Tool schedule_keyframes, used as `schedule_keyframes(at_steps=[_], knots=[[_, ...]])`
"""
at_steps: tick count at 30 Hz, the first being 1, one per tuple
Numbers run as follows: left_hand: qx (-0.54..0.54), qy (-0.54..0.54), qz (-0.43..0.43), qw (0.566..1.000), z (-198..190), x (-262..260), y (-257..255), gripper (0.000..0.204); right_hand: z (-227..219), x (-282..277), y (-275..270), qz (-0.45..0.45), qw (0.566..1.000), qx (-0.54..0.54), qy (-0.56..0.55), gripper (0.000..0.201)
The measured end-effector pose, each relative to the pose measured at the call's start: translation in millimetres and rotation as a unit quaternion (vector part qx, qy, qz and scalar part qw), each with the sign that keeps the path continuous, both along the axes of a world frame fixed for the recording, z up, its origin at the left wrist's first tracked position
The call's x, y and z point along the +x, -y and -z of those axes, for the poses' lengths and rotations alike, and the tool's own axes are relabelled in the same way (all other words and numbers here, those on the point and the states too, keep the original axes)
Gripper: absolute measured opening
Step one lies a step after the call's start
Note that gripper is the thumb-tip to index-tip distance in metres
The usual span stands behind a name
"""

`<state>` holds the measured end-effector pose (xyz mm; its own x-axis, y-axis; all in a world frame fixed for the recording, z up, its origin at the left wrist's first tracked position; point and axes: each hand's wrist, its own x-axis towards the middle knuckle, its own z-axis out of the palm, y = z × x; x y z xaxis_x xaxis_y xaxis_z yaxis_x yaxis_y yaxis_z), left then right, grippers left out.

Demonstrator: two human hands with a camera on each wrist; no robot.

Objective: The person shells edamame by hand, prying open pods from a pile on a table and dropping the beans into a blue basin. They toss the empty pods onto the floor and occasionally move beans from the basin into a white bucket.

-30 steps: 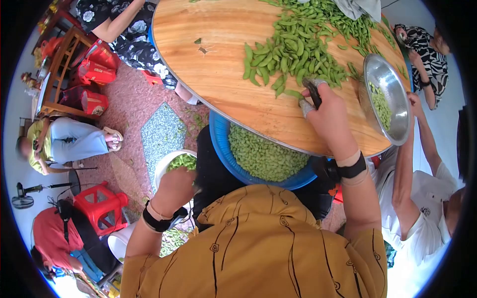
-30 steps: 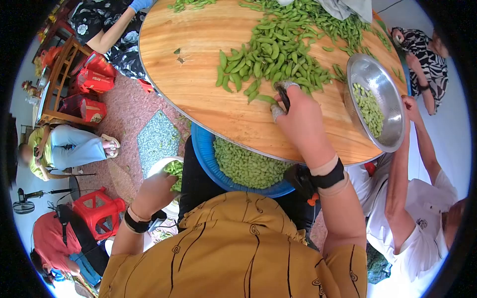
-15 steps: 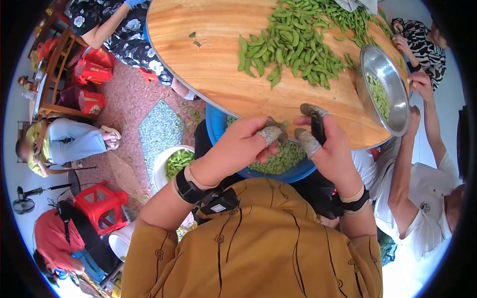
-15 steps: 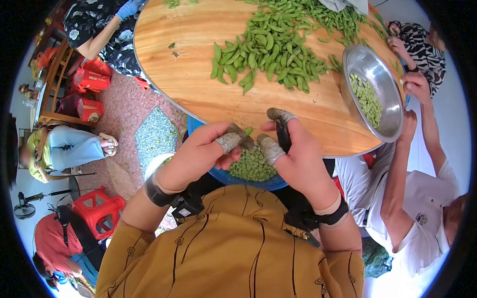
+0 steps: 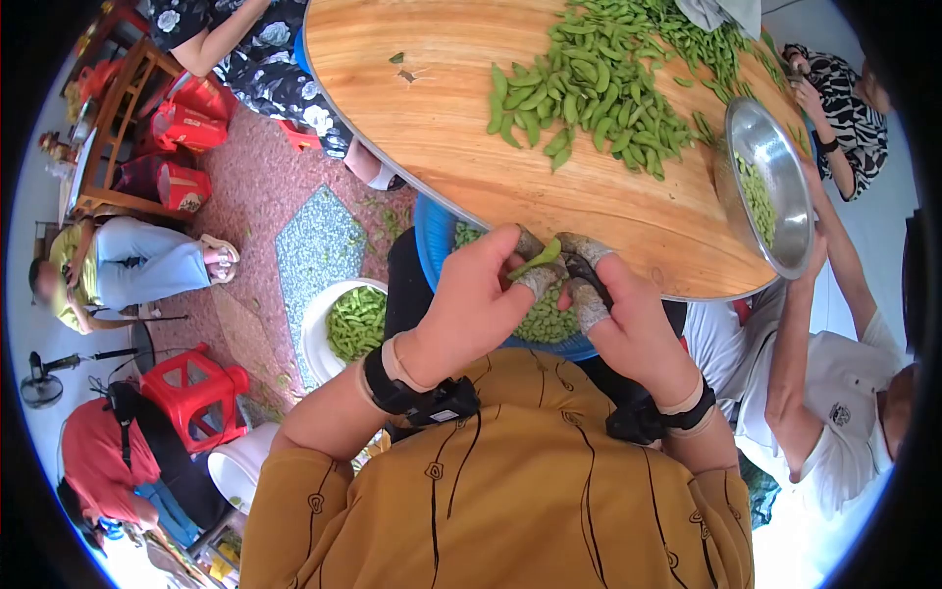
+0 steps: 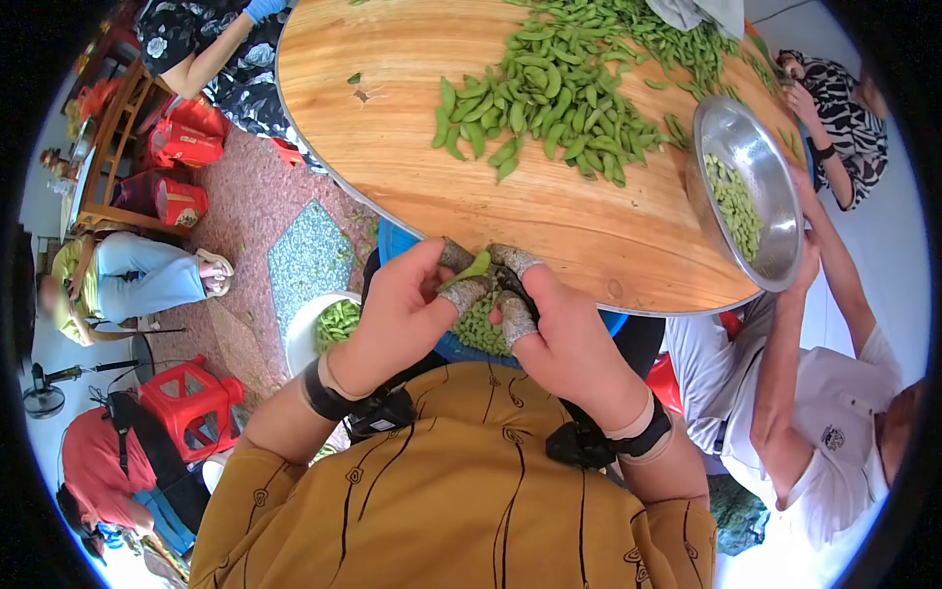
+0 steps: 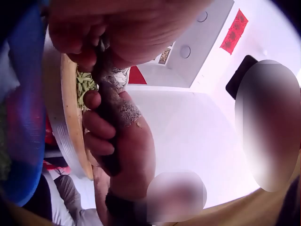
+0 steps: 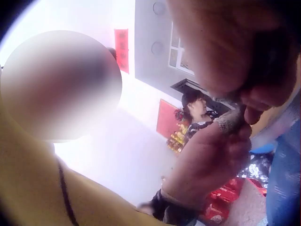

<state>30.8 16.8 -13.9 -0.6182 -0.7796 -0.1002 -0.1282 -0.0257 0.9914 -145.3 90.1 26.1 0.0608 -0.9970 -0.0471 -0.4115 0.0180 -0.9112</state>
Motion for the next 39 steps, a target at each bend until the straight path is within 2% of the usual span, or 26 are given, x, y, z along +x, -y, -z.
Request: schedule_keyframes(at_steps=[1,3,5,6,7,8,9,10,11,12,13,15,16,17,18,22,24,25,26,27,28,30,32,34,36,39], knots=[[0.001,-0.001,-0.001,1.000,-3.0,0.7,-1.6,0.029,-3.0,2.1,1.4,0.004,1.000,0.006,0.003,0.040],[-0.283,0.109,-0.026,0.952,-12.6,1.5,-5.2,0.023,-3.8,2.0,3.3,0.010,1.000,0.011,0.006,0.043],[-0.341,0.127,-0.028,0.931,-8.7,2.0,-7.1,0.021,-1.8,-1.9,5.8,0.010,0.986,0.131,0.098,0.041],[-0.398,0.145,-0.031,0.905,-7.8,2.7,-7.2,0.018,-2.7,-4.1,6.2,0.012,0.986,0.131,0.098,0.041],[-0.398,0.144,-0.029,0.905,-9.5,3.3,-6.4,0.018,-4.6,-6.7,6.4,0.007,0.963,0.186,0.194,0.039],[-0.134,0.049,-0.014,0.990,-13.2,4.3,-4.4,0.014,-6.6,-8.1,6.3,0.002,0.927,0.240,0.288,0.037],[0.142,-0.050,0.002,0.989,-15.1,5.8,-2.0,0.017,-10.2,-8.2,4.5,0.002,0.927,0.240,0.288,0.037],[0.142,-0.050,0.002,0.989,-13.4,9.9,3.0,0.017,-14.7,-7.8,1.5,0.013,0.903,0.273,0.332,0.034],[0.239,-0.094,0.063,0.964,-10.3,15.8,9.3,0.018,-16.6,-7.5,-1.3,0.023,0.875,0.305,0.376,0.031],[0.333,-0.137,0.123,0.925,-8.5,19.0,11.8,0.019,-14.8,-7.4,-3.6,0.024,0.874,0.306,0.377,0.031],[0.333,-0.136,0.123,0.925,-9.6,17.4,9.8,0.019,-12.0,-7.6,-5.1,0.021,0.880,0.308,0.362,0.031],[0.172,0.039,0.108,0.978,-13.5,10.8,5.2,0.018,-8.1,-7.4,-5.8,0.021,0.885,0.308,0.349,0.031],[0.173,0.041,0.110,0.978,-8.5,9.6,2.1,0.018,-6.0,-5.0,-7.1,0.020,0.901,0.296,0.318,0.031],[-0.130,0.117,0.105,0.979,0.5,9.2,-0.6,0.020,-4.3,-3.5,-8.0,0.018,0.915,0.283,0.286,0.031],[-0.422,0.181,0.092,0.884,4.8,8.7,-2.3,0.021,-2.5,-3.9,-8.0,0.018,0.915,0.283,0.289,0.031],[-0.416,0.148,0.080,0.894,5.2,7.1,-4.6,0.021,1.6,-6.8,-9.6,0.002,0.948,0.245,0.202,0.031],[-0.239,0.105,0.119,0.958,4.3,7.6,-2.1,0.014,6.6,-7.0,-14.0,-0.004,0.952,0.236,0.197,0.031],[-0.237,0.106,0.121,0.958,2.8,8.3,-3.7,0.014,13.5,-6.3,-17.1,-0.025,0.982,0.152,0.113,0.032],[-0.041,0.077,0.124,0.988,0.4,8.7,-5.3,0.014,20.6,-5.9,-19.7,-0.045,0.997,0.065,0.027,0.032],[0.156,0.045,0.121,0.979,-0.8,9.1,-6.3,0.017,28.5,-6.2,-23.0,-0.044,0.997,0.065,0.028,0.032],[0.156,0.045,0.122,0.979,-1.1,9.3,-6.4,0.017,36.9,-7.1,-27.1,-0.041,0.999,0.028,-0.002,0.031],[0.344,-0.010,0.121,0.931,-1.2,8.8,-5.0,0.022,35.7,-8.1,-29.7,-0.035,0.999,-0.007,-0.033,0.030],[0.317,0.012,0.133,0.939,4.3,7.0,-5.4,0.020,20.6,-9.9,-27.4,0.013,0.963,0.235,0.130,0.023],[0.289,0.033,0.143,0.946,8.8,4.7,-7.1,0.019,22.6,-9.5,-24.6,0.032,0.965,0.226,0.129,0.020],[0.151,0.087,0.205,0.963,10.7,2.0,-10.0,0.016,28.7,-10.2,-22.0,0.052,0.967,0.215,0.128,0.018],[0.181,0.055,0.219,0.957,8.7,2.3,-13.1,0.015,43.1,-11.8,-22.6,0.048,0.982,0.182,0.017,0.017]])
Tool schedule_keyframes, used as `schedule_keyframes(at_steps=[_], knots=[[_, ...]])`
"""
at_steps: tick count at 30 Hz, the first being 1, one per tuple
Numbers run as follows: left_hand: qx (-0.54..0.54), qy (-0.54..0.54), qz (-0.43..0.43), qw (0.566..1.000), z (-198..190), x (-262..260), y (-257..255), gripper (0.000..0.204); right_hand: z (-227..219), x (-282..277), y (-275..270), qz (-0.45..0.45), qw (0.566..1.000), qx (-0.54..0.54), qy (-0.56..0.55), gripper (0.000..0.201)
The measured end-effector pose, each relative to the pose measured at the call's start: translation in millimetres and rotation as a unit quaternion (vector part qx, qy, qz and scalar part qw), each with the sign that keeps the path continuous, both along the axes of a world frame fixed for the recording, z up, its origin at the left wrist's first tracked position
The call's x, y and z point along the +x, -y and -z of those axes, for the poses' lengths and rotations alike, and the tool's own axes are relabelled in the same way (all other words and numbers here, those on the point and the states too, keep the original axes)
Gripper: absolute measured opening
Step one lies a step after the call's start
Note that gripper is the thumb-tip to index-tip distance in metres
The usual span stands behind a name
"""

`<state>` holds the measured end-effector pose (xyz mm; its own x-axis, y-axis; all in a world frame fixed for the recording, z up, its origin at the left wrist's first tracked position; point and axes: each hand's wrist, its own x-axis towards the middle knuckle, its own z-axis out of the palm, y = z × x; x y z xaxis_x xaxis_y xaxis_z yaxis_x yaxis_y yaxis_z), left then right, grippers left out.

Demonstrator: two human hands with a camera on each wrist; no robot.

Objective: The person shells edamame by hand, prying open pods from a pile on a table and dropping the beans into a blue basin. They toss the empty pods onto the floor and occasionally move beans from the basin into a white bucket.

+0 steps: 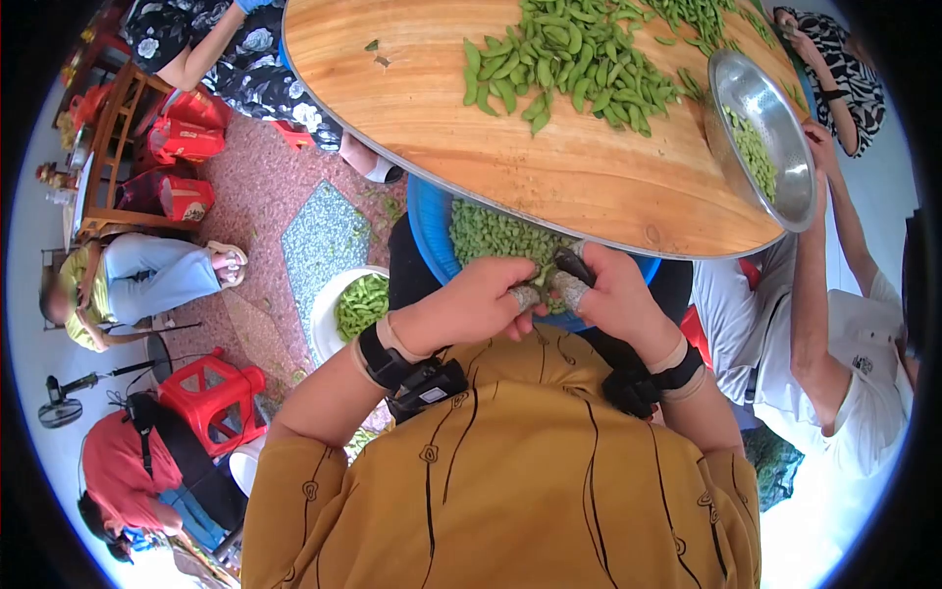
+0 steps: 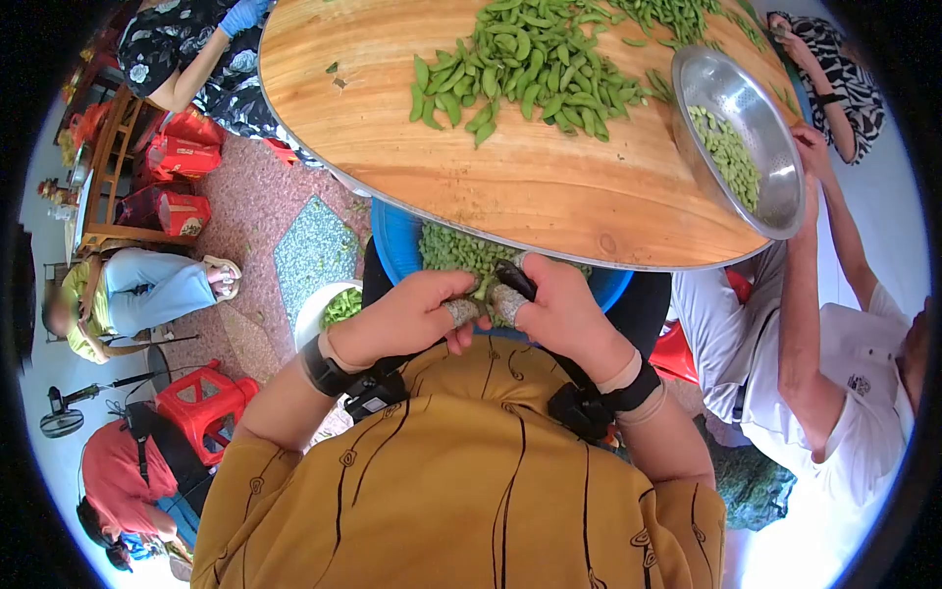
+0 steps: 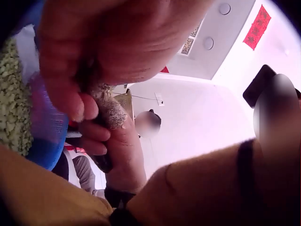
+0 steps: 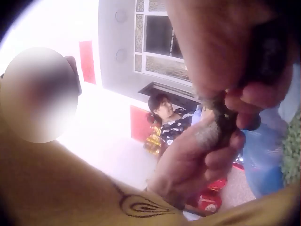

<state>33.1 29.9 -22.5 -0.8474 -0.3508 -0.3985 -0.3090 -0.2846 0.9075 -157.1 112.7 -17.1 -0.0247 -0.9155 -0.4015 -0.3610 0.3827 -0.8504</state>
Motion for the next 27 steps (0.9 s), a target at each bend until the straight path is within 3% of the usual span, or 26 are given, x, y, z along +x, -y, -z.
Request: schedule_keyframes(at_steps=[2,4,6,7,10,12,13,14,17,19,21,23,24,25,26,27], knots=[[0.046,0.003,-0.004,0.999,3.4,1.8,1.3,0.016,6.2,0.8,-2.6,-0.049,0.978,-0.168,-0.112,0.020],[0.094,0.007,-0.008,0.996,8.1,4.8,0.7,0.018,8.0,5.0,-3.7,-0.067,0.964,-0.196,-0.164,0.021],[0.271,-0.019,-0.104,0.957,10.7,6.2,-0.1,0.023,10.4,3.4,-4.9,-0.083,0.946,-0.225,-0.218,0.022],[0.270,-0.018,-0.103,0.957,10.6,6.2,0.2,0.023,12.8,-1.8,-5.1,-0.092,0.939,-0.216,-0.253,0.024],[0.194,0.000,-0.154,0.969,11.3,6.1,-1.3,0.025,6.7,-2.5,-7.0,-0.085,0.938,-0.210,-0.263,0.024],[0.106,0.003,-0.099,0.989,12.9,2.4,-5.9,0.029,4.6,1.1,-7.1,-0.065,0.945,-0.213,-0.240,0.023],[0.105,0.003,-0.096,0.990,10.9,-0.1,-7.5,0.029,6.7,3.0,-6.5,-0.039,0.964,-0.200,-0.168,0.022],[0.036,-0.002,-0.078,0.996,6.7,-2.8,-8.7,0.030,9.3,3.6,-6.5,-0.013,0.978,-0.186,-0.095,0.022],[-0.083,0.008,-0.045,0.995,1.2,-2.8,-10.8,0.032,21.2,3.5,-7.2,0.012,0.990,-0.140,-0.008,0.022],[-0.137,0.020,-0.031,0.990,2.6,-1.7,-12.1,0.032,11.2,5.3,-4.5,-0.005,0.991,-0.134,-0.021,0.022],[-0.348,0.074,0.019,0.934,12.3,1.1,-18.1,0.027,9.8,7.8,-3.6,-0.023,0.992,-0.124,-0.032,0.021],[-0.361,0.093,0.034,0.927,15.0,0.7,-20.1,0.026,17.9,10.2,-3.1,-0.095,0.963,-0.193,-0.161,0.021],[-0.374,0.112,0.050,0.919,15.4,0.5,-20.8,0.025,20.2,10.8,-3.0,-0.095,0.963,-0.193,-0.161,0.021],[-0.373,0.113,0.050,0.919,14.0,0.5,-19.9,0.025,22.1,11.0,-2.4,-0.094,0.957,-0.209,-0.177,0.021],[-0.205,0.077,-0.008,0.976,11.0,0.1,-17.7,0.020,22.9,10.8,-1.8,-0.093,0.950,-0.225,-0.193,0.022],[-0.029,0.039,-0.067,0.997,9.7,0.2,-16.0,0.014,22.1,10.4,-1.7,-0.094,0.950,-0.224,-0.193,0.022]])
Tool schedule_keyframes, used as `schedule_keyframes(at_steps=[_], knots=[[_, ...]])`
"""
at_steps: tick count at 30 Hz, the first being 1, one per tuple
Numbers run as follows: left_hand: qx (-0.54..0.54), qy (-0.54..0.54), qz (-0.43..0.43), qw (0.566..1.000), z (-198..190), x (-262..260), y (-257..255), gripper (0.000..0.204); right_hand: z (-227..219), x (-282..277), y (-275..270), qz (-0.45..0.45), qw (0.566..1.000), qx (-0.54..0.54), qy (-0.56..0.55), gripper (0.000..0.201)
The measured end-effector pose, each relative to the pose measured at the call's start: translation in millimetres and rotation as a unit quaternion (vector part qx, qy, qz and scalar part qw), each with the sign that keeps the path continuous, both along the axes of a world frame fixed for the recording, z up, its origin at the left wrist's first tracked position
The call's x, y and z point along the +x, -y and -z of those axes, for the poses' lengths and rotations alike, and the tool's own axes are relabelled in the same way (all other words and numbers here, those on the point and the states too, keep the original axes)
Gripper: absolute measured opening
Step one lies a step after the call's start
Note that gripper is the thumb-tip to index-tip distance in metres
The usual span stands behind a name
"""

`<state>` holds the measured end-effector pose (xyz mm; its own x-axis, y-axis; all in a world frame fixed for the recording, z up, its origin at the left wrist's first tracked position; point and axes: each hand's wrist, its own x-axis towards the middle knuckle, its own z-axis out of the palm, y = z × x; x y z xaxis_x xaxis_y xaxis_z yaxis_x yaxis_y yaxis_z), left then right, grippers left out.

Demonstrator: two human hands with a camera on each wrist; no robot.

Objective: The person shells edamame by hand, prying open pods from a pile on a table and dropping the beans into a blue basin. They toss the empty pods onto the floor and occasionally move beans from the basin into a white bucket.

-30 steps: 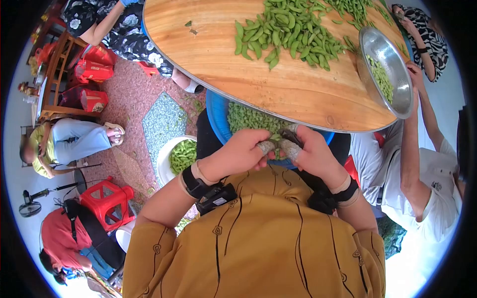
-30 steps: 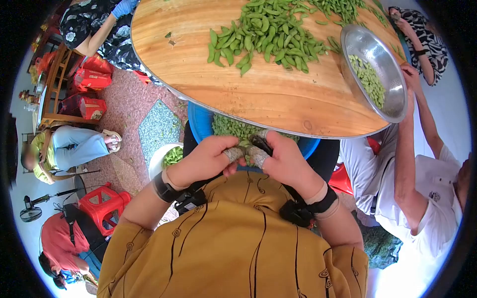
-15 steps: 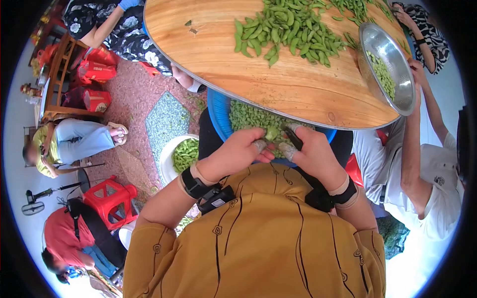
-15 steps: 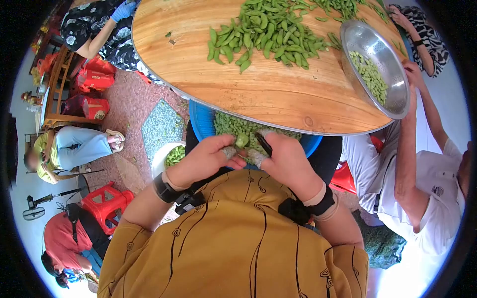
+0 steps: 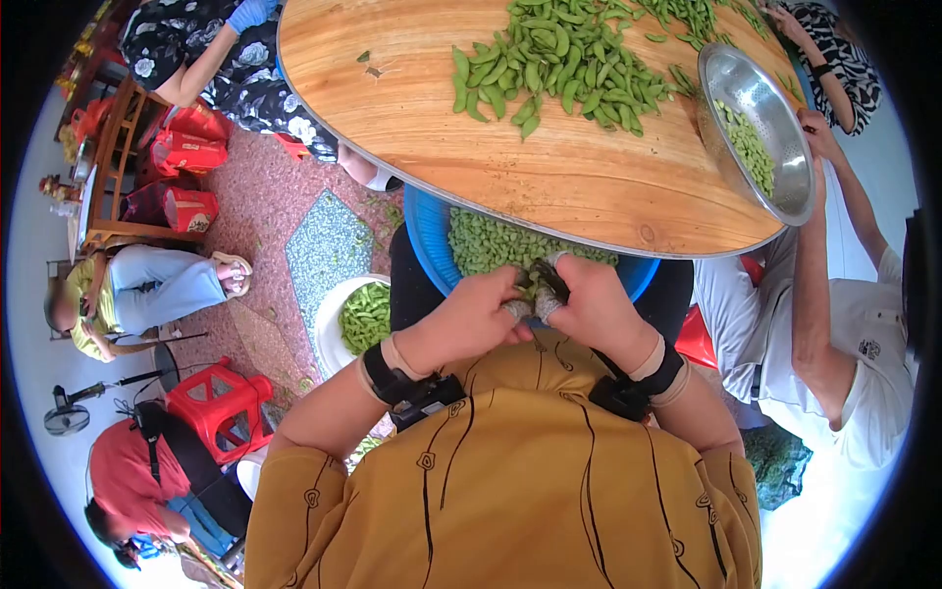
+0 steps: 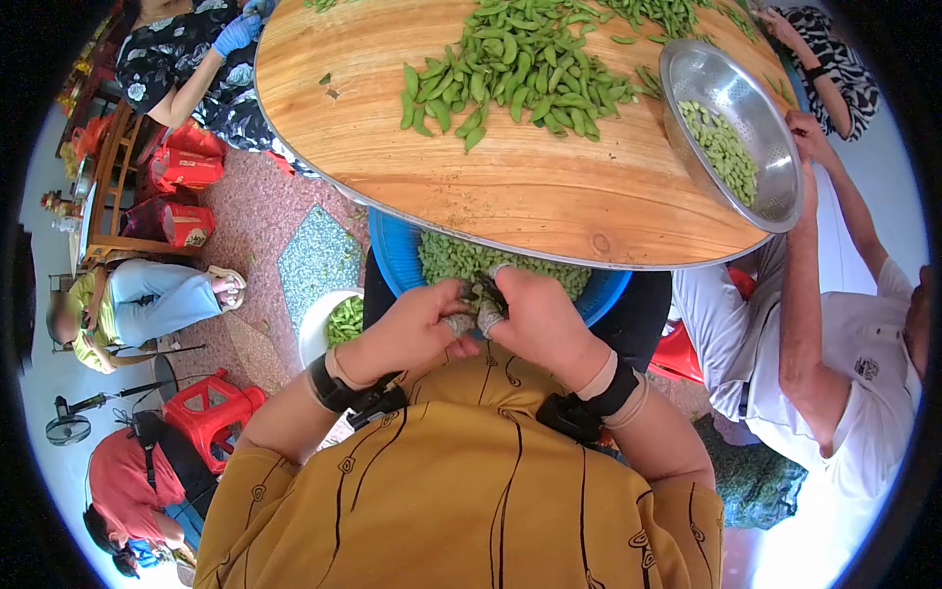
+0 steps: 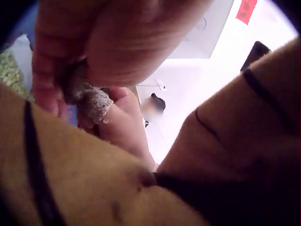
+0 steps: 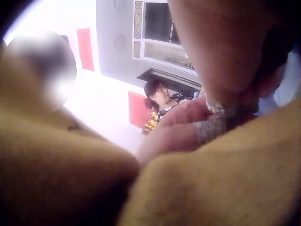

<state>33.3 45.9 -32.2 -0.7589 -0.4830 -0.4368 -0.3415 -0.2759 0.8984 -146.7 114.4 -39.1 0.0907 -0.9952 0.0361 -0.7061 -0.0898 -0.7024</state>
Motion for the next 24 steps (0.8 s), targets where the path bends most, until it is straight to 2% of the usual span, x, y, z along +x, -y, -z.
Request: schedule_keyframes(at_steps=[1,3,6,9,10,11,12,14,19,21,22,23,24], knots=[[0.000,0.000,-0.001,1.000,2.2,1.8,2.1,0.014,-1.7,-0.3,0.4,0.014,1.000,0.001,0.022,0.022],[0.122,0.016,-0.003,0.992,7.6,8.3,7.5,0.011,-2.4,-0.6,0.6,0.028,0.999,0.003,0.043,0.021],[0.086,0.059,-0.041,0.994,2.6,19.3,12.8,0.017,-1.3,-1.7,-1.7,0.051,0.995,0.037,0.077,0.020],[0.052,0.027,-0.030,0.998,3.1,23.9,14.5,0.016,-4.7,-1.2,-1.4,0.054,0.995,0.024,0.084,0.016],[0.053,0.027,-0.032,0.998,2.7,23.3,13.8,0.016,-12.7,-1.6,0.3,0.082,0.964,0.150,0.205,0.013],[0.042,0.001,-0.019,0.999,1.8,21.0,13.4,0.016,-17.2,-1.8,1.8,0.107,0.902,0.270,0.320,0.011],[0.031,-0.025,-0.007,0.999,0.3,19.5,13.9,0.016,-16.7,-1.6,2.5,0.106,0.902,0.270,0.319,0.011],[0.032,-0.037,0.003,0.999,-3.7,17.7,18.1,0.016,-15.2,-1.5,3.4,0.087,0.863,0.245,0.433,0.008],[0.058,-0.070,0.030,0.995,-4.2,17.6,23.2,0.016,-24.3,-3.6,5.9,0.058,0.856,0.227,0.462,0.009],[0.299,-0.162,-0.007,0.940,-0.3,18.6,22.0,0.019,-27.6,-2.7,5.5,0.052,0.857,0.216,0.465,0.009],[0.299,-0.161,-0.005,0.941,-0.7,17.9,19.0,0.019,-29.2,-1.8,4.8,0.051,0.829,0.220,0.511,0.010],[0.378,-0.227,-0.005,0.898,-1.4,17.2,14.1,0.018,-30.6,-1.8,4.4,0.049,0.799,0.223,0.557,0.011],[0.451,-0.291,-0.005,0.844,-2.2,15.7,11.6,0.017,-31.9,-2.6,4.8,0.050,0.799,0.221,0.558,0.011]])
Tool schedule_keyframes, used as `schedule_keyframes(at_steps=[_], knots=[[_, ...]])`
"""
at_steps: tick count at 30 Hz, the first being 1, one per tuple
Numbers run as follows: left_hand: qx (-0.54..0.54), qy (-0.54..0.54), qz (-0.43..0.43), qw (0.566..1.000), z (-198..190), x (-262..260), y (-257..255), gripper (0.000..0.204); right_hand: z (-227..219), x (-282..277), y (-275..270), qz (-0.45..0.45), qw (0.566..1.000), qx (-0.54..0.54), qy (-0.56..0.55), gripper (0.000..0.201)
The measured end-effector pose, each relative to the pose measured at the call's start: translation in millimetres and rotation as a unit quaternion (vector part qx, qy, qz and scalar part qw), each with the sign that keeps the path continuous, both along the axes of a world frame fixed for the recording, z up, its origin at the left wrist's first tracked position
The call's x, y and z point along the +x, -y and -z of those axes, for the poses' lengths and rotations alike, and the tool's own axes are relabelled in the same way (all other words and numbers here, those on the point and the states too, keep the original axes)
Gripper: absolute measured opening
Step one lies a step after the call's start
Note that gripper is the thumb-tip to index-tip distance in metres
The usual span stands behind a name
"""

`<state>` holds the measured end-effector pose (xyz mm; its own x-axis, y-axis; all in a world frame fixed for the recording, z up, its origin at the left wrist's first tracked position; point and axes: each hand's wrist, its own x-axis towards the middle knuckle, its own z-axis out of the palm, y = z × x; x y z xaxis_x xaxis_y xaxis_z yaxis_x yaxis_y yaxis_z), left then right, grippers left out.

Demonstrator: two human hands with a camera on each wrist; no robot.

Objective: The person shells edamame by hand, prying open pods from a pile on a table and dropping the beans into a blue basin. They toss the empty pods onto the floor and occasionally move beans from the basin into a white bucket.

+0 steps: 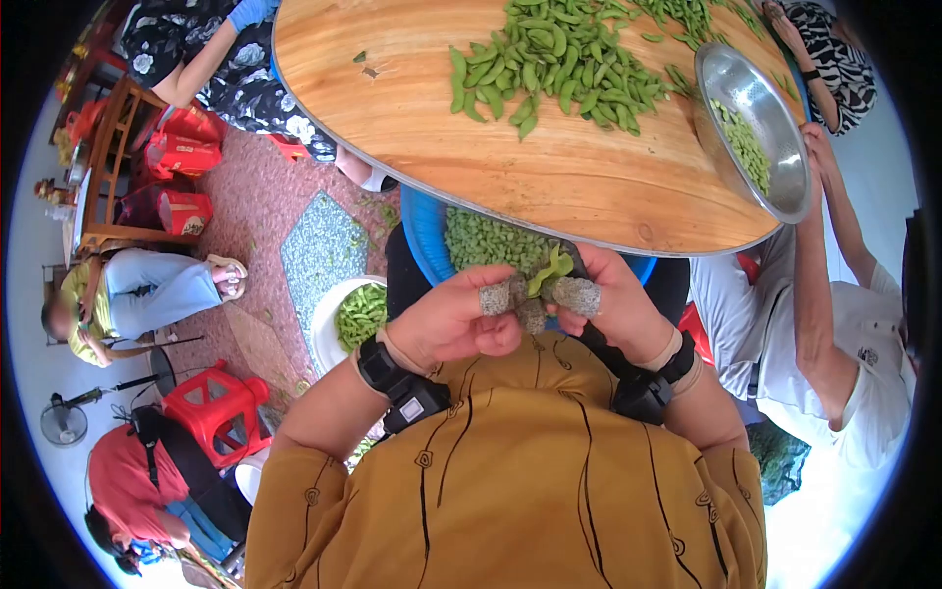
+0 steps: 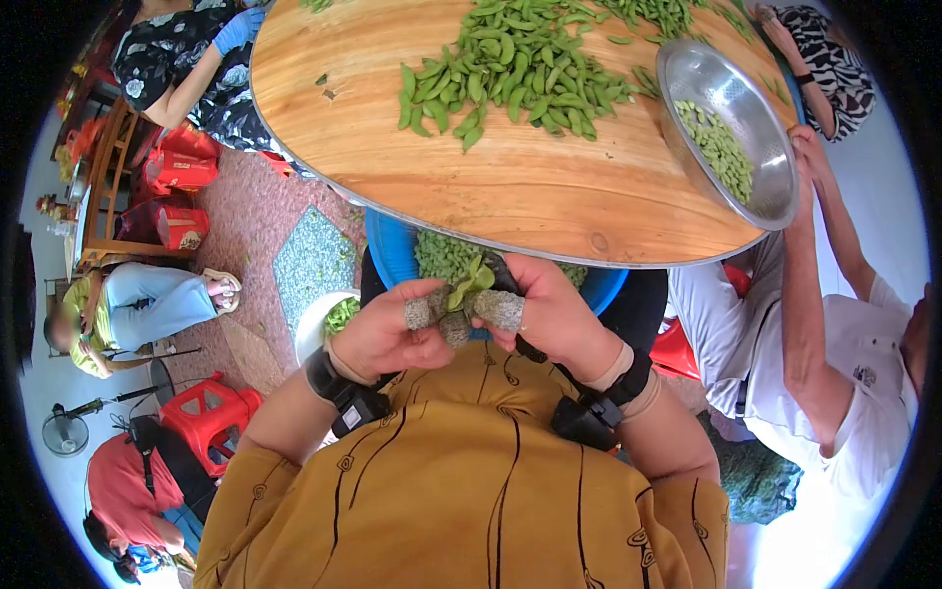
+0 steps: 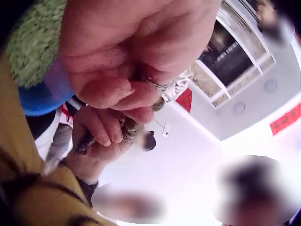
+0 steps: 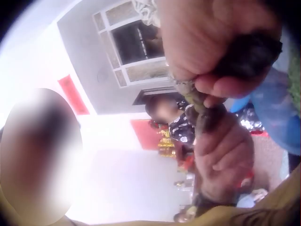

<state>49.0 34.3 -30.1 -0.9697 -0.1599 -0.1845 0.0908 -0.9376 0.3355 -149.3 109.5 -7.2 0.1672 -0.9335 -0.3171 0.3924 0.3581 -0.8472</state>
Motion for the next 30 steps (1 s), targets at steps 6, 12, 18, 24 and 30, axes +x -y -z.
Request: schedule_keyframes(at_steps=[6,12,18,24,30], knots=[[-0.515,0.131,-0.091,0.842,7.8,-7.9,-0.6,0.020,-1.3,-1.7,-0.9,-0.042,0.976,0.037,-0.210,0.018],[-0.509,0.207,-0.023,0.835,-12.5,-8.1,0.2,0.016,-7.1,-5.7,-0.6,-0.078,0.970,0.040,-0.225,0.018],[-0.382,0.250,-0.021,0.890,9.8,-15.0,-0.9,0.016,11.7,2.7,-4.5,-0.018,0.851,-0.156,-0.500,0.018],[-0.534,0.241,-0.015,0.810,38.9,-20.1,7.0,0.013,12.9,6.5,-1.3,-0.022,0.776,-0.190,-0.601,0.019],[-0.710,0.202,-0.128,0.662,46.1,-15.3,8.7,0.024,-7.3,-6.8,6.3,-0.073,0.774,-0.188,-0.600,0.020]])
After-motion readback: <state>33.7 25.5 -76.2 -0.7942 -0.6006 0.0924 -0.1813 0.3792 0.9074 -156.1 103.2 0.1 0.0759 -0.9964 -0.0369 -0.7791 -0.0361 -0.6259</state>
